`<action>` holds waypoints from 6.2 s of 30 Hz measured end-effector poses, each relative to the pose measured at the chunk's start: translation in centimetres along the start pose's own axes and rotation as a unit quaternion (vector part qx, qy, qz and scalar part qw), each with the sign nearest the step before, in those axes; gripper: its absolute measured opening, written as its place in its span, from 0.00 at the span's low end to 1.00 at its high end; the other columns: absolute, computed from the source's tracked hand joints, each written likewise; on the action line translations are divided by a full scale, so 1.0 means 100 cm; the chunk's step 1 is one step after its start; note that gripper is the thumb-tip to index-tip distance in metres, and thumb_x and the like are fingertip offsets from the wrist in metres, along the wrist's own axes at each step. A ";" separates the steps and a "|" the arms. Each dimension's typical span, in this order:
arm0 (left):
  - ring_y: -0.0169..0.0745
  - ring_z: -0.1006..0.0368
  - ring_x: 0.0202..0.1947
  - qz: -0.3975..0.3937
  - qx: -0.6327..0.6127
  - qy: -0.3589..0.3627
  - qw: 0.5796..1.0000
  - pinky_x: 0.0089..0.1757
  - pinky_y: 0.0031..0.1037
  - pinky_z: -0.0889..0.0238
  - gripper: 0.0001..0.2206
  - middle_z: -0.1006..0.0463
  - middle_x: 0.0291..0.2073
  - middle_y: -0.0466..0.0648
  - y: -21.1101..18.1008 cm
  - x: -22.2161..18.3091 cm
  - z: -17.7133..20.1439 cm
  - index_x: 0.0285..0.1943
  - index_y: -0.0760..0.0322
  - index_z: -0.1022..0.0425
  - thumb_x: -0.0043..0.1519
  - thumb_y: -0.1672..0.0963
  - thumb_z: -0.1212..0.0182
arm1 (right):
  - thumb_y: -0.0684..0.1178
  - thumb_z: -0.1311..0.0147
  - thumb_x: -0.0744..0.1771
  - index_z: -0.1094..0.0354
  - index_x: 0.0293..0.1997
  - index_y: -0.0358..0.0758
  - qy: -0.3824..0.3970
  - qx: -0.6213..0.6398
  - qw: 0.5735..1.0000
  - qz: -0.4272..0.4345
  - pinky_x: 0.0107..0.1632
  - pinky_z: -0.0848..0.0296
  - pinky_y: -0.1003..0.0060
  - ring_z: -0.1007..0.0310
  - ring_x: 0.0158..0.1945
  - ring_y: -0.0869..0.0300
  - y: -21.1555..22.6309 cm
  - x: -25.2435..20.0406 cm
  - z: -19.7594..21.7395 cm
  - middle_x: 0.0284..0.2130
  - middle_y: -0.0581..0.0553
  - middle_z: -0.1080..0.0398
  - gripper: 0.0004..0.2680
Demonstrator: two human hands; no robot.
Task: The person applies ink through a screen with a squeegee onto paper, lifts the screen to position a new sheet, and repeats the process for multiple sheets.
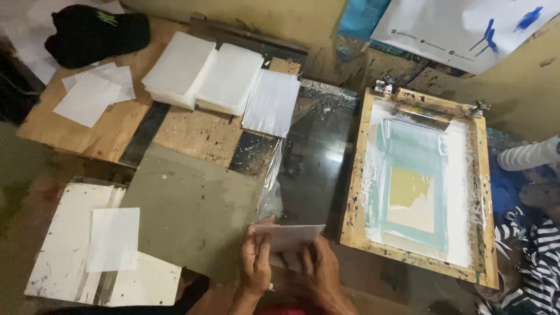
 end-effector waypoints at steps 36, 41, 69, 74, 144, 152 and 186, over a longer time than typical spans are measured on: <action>0.62 0.27 0.64 -0.177 0.087 0.022 0.980 0.63 0.45 0.35 0.10 0.23 0.51 0.58 0.012 -0.034 -0.022 0.57 0.69 0.36 0.75 0.58 0.62 | 0.46 0.50 0.68 0.33 0.55 0.44 -0.042 -0.070 0.990 0.116 0.42 0.30 0.46 0.25 0.44 0.38 0.017 -0.010 0.013 0.46 0.39 0.25 0.10; 0.56 0.24 0.59 -0.103 0.158 0.006 0.982 0.62 0.38 0.36 0.19 0.22 0.58 0.62 0.029 -0.032 -0.017 0.63 0.74 0.28 0.74 0.57 0.63 | 0.46 0.52 0.67 0.34 0.57 0.43 -0.040 -0.060 0.995 0.067 0.41 0.32 0.41 0.27 0.44 0.31 -0.006 -0.003 0.006 0.46 0.35 0.26 0.12; 0.58 0.30 0.64 0.200 0.356 -0.032 0.912 0.61 0.41 0.40 0.28 0.26 0.65 0.62 0.156 -0.138 0.048 0.72 0.69 0.35 0.67 0.48 0.48 | 0.56 0.44 0.66 0.24 0.49 0.54 0.112 -0.088 0.988 -0.064 0.38 0.28 0.64 0.30 0.23 0.60 -0.008 -0.055 0.115 0.41 0.56 0.18 0.09; 0.59 0.21 0.48 0.236 0.316 -0.044 0.918 0.47 0.43 0.35 0.16 0.15 0.46 0.55 0.100 -0.137 0.024 0.54 0.62 0.26 0.68 0.51 0.52 | 0.48 0.41 0.65 0.26 0.56 0.49 -0.112 -0.284 0.938 0.166 0.60 0.33 0.57 0.28 0.54 0.52 0.001 -0.063 0.217 0.51 0.49 0.26 0.13; 0.70 0.32 0.63 0.104 0.354 0.145 0.918 0.60 0.50 0.42 0.27 0.27 0.63 0.66 0.083 0.034 -0.347 0.68 0.73 0.35 0.61 0.53 0.41 | 0.51 0.33 0.52 0.37 0.70 0.47 -0.137 -0.338 0.873 0.323 0.73 0.47 0.38 0.48 0.77 0.34 0.131 0.075 0.479 0.67 0.34 0.42 0.36; 0.72 0.37 0.66 0.041 0.379 0.145 0.913 0.61 0.51 0.45 0.35 0.31 0.66 0.67 0.057 0.027 -0.356 0.72 0.71 0.41 0.57 0.54 0.33 | 0.50 0.32 0.53 0.37 0.70 0.45 -0.139 -0.339 0.872 0.326 0.74 0.47 0.37 0.47 0.76 0.33 0.132 0.073 0.479 0.67 0.32 0.42 0.35; 0.64 0.41 0.70 -0.145 0.435 0.261 0.850 0.66 0.51 0.50 0.51 0.36 0.72 0.60 0.060 0.004 -0.340 0.77 0.65 0.43 0.43 0.51 0.19 | 0.46 0.32 0.56 0.36 0.70 0.42 -0.136 -0.334 0.875 0.324 0.74 0.47 0.37 0.46 0.76 0.32 0.135 0.072 0.476 0.66 0.32 0.43 0.32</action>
Point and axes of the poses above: each hand's wrist, its own x-axis towards the middle knuckle, its own z-axis out of the back of the hand, y = z × x, the point moved 8 cm from there along x, towards the middle knuckle
